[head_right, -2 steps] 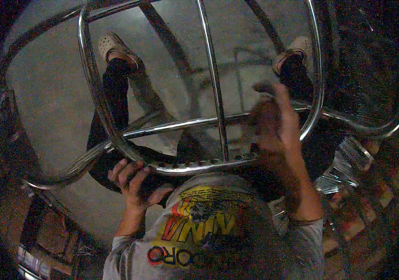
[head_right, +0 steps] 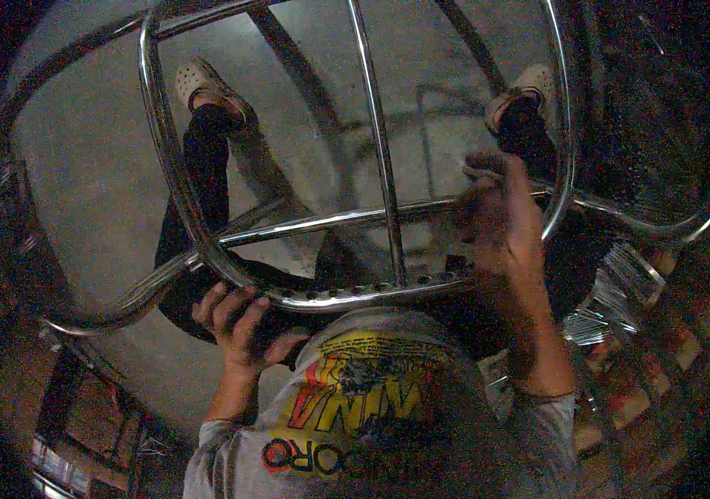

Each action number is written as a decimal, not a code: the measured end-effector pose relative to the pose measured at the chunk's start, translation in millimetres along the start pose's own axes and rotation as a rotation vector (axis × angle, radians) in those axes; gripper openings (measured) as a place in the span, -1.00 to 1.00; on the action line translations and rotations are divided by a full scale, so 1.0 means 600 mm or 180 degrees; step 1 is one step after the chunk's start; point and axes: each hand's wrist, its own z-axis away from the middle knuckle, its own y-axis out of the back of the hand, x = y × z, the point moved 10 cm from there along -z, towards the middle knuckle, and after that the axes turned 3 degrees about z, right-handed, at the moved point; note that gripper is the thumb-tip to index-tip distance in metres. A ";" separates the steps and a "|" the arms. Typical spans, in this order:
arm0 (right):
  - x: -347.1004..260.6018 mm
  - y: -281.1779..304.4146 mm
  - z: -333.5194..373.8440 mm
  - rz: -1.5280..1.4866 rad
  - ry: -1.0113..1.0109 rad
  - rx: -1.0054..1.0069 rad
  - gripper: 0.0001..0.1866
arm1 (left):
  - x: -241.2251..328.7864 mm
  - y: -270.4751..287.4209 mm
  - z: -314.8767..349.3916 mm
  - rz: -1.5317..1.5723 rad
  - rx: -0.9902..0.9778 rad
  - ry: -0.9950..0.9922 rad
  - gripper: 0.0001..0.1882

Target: The person assembles metal chairs by inserting vertical rods into the chair frame. They repeatedly pick up rods, align them with the frame, and push them into place. After completing one chair, they stack it with others and begin assembling a second chair in the same manner.

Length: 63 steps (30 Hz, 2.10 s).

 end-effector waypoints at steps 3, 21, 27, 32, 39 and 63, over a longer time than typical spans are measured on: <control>-0.018 0.044 0.024 0.0619 0.0648 0.0196 -0.33 | 0.026 -0.017 -0.019 -0.0244 -0.0355 -0.0201 -0.63; -0.042 0.028 0.043 0.1791 0.1908 0.0083 -0.61 | 0.051 -0.072 -0.045 -0.0374 -0.1495 -0.0239 -0.57; -0.076 -0.015 0.079 0.2258 0.2722 0.0303 -0.74 | 0.086 -0.088 -0.130 0.0481 -0.1334 0.0246 -0.38; -0.088 0.004 0.100 0.2242 0.2721 0.0885 -0.79 | 0.082 -0.216 -0.251 0.0915 -0.1334 0.1009 -0.55; -0.077 0.011 0.090 0.2382 0.2412 0.0990 -0.77 | 0.022 -0.277 -0.226 0.1918 -0.0720 0.1134 -0.58; -0.197 0.359 0.115 0.0148 0.3296 0.2645 -0.77 | -0.025 -0.327 -0.310 0.4375 -0.0411 0.2499 -0.69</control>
